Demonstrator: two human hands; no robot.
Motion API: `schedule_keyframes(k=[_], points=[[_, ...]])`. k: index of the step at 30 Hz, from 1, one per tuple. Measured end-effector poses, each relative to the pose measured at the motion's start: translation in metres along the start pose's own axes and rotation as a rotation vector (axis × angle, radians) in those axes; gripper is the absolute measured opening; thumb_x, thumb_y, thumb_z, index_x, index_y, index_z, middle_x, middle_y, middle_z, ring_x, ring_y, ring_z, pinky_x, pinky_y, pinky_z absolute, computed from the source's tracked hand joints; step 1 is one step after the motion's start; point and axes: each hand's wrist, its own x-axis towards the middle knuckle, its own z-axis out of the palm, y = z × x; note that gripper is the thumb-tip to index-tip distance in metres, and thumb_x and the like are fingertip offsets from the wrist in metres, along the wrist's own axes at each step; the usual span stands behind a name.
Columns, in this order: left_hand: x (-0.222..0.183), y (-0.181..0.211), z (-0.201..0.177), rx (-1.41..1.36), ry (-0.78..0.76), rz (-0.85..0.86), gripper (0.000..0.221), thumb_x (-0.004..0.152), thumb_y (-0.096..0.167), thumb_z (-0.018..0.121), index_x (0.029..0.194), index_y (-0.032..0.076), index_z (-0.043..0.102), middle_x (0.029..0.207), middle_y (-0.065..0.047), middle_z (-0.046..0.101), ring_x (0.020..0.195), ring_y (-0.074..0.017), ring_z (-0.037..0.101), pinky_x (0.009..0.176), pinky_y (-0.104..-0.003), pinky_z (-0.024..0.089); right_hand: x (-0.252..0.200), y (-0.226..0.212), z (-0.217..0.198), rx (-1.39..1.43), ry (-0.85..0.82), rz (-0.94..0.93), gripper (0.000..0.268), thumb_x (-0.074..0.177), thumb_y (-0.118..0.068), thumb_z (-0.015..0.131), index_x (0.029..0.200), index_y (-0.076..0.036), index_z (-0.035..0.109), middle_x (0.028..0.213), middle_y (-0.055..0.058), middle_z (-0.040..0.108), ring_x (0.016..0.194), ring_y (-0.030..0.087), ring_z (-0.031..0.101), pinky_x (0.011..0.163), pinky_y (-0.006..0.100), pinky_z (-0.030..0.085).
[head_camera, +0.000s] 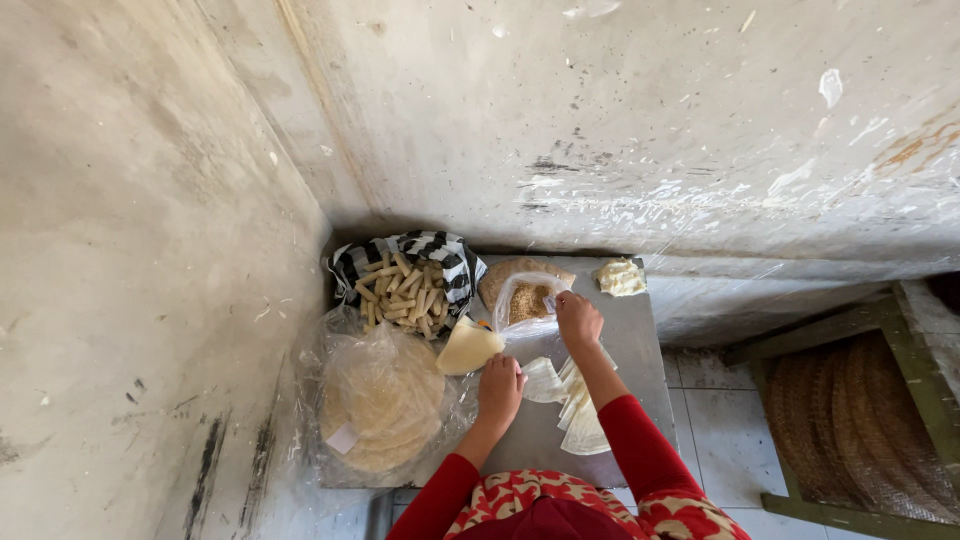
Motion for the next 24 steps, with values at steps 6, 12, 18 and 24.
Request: schedule_keyframes(k=[6, 12, 18, 24], points=[[-0.002, 0.004, 0.005, -0.121, 0.032, 0.001, 0.03, 0.079, 0.009, 0.08, 0.098, 0.003, 0.056, 0.098, -0.016, 0.062, 0.101, -0.0381, 0.058, 0.089, -0.048, 0.047, 0.005, -0.006, 0.004, 0.006, -0.004, -0.054, 0.018, 0.094, -0.032, 0.064, 0.101, -0.024, 0.078, 0.102, 0.003, 0.076, 0.096, 0.03, 0.072, 0.078, 0.045, 0.057], [-0.004, 0.014, 0.005, 0.017, 0.017, -0.044, 0.04, 0.077, 0.011, 0.082, 0.106, 0.0, 0.056, 0.11, -0.022, 0.059, 0.106, -0.04, 0.056, 0.09, -0.049, 0.046, 0.0, -0.016, 0.009, 0.181, -0.074, 0.092, 0.021, 0.095, -0.036, 0.064, 0.108, -0.027, 0.078, 0.105, 0.005, 0.076, 0.098, 0.032, 0.071, 0.081, 0.046, 0.056], [-0.006, 0.01, 0.006, 0.03, -0.046, -0.107, 0.035, 0.08, 0.014, 0.081, 0.101, 0.001, 0.057, 0.11, -0.021, 0.058, 0.108, -0.0386, 0.055, 0.09, -0.047, 0.047, 0.001, -0.008, 0.005, 0.378, -0.047, 0.199, 0.023, 0.092, -0.036, 0.072, 0.111, -0.026, 0.079, 0.102, 0.004, 0.079, 0.093, 0.029, 0.074, 0.08, 0.043, 0.056], [-0.01, -0.009, 0.03, -0.255, -0.04, -0.185, 0.026, 0.084, 0.002, 0.069, 0.102, 0.001, 0.051, 0.096, -0.017, 0.062, 0.096, -0.0397, 0.061, 0.085, -0.048, 0.05, -0.002, -0.01, 0.006, 0.489, -0.071, 0.139, 0.024, 0.089, -0.031, 0.074, 0.11, -0.019, 0.08, 0.096, 0.007, 0.078, 0.088, 0.026, 0.074, 0.078, 0.04, 0.056]])
